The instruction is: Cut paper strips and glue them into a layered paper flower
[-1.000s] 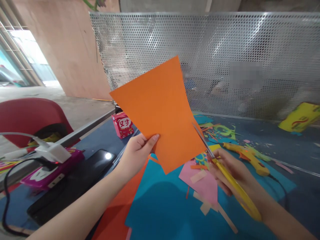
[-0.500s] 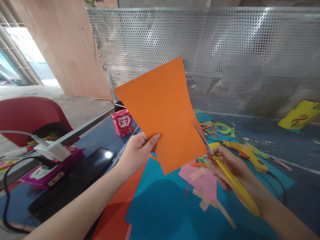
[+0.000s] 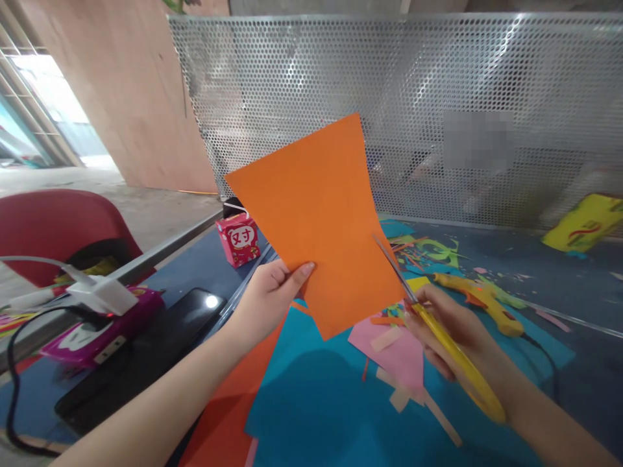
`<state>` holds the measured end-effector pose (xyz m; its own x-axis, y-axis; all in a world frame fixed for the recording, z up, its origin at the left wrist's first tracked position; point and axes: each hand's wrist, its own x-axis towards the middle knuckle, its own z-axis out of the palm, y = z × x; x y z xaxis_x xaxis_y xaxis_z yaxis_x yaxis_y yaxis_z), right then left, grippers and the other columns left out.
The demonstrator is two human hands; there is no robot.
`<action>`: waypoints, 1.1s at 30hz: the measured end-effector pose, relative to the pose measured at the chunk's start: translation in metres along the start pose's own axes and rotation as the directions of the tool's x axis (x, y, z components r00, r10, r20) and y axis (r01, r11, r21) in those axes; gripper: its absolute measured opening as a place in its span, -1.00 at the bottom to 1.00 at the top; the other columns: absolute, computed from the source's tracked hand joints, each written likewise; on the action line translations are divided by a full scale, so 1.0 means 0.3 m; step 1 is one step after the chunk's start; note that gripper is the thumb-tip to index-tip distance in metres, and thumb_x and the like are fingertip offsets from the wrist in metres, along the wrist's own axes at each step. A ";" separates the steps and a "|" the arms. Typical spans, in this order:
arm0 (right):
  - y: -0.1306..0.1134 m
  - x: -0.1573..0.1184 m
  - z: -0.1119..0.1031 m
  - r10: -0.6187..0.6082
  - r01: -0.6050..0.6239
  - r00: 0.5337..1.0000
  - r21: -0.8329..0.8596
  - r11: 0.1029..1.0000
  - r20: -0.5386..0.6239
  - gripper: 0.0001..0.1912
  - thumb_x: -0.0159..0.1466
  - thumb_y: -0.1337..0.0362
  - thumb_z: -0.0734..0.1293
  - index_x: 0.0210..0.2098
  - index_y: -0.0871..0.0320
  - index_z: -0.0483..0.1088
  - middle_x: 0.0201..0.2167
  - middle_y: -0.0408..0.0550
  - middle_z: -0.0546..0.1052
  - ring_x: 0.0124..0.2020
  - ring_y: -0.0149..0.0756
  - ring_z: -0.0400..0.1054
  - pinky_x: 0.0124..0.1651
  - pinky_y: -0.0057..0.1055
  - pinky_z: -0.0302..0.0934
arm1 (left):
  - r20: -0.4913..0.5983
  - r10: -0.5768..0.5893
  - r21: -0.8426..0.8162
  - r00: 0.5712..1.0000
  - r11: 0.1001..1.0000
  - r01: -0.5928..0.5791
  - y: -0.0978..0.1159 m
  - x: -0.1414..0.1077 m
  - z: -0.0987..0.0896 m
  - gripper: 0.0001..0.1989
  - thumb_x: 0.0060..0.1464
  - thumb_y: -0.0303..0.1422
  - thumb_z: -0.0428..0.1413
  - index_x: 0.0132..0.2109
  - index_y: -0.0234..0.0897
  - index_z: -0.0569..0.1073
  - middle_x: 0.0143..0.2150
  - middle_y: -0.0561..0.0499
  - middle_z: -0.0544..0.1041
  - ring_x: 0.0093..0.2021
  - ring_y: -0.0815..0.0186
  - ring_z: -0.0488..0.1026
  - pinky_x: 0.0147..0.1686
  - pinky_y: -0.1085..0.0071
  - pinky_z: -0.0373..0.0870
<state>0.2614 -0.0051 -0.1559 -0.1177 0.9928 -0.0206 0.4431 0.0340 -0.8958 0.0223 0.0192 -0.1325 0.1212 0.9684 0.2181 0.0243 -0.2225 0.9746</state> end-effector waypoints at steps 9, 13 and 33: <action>-0.030 -0.017 0.005 0.019 -0.032 0.997 0.175 0.984 0.077 -0.62 0.10 -0.04 0.30 -0.42 0.05 0.07 -0.66 -0.38 0.17 -0.80 -0.58 -0.02 -0.72 -0.52 -0.12 | 0.020 -0.026 0.058 0.999 0.998 0.025 -0.012 -0.002 0.001 -0.73 0.03 -0.17 0.07 -0.34 -0.29 0.50 -0.45 0.02 0.52 -0.44 0.33 0.45 -0.35 0.37 0.45; -0.041 -0.028 0.011 -0.013 0.003 0.999 0.193 0.981 0.047 -0.62 0.11 -0.03 0.30 -0.43 0.05 0.05 -0.65 -0.37 0.19 -0.78 -0.57 0.00 -0.70 -0.52 -0.14 | 0.045 -0.032 0.057 0.999 0.998 0.029 -0.014 -0.002 0.004 -0.75 0.03 -0.19 0.06 -0.36 -0.28 0.49 -0.49 0.05 0.48 -0.49 0.38 0.39 -0.40 0.41 0.42; -0.017 -0.020 0.020 -0.005 -0.025 0.993 0.248 0.968 0.122 -0.64 0.12 -0.09 0.25 -0.38 0.02 0.09 -0.59 -0.35 0.24 -0.86 -0.61 0.01 -0.81 -0.58 -0.09 | 0.083 -0.065 0.001 0.994 0.998 0.065 -0.014 -0.005 -0.004 -0.70 0.05 -0.17 0.07 -0.17 -0.26 0.51 -0.34 0.01 0.58 -0.40 0.34 0.47 -0.38 0.43 0.44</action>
<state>0.2546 -0.0120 -0.1539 -0.2274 0.9713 -0.0695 0.2118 -0.0204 -0.9771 0.0209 0.0189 -0.1369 0.2014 0.9680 0.1497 0.0328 -0.1594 0.9867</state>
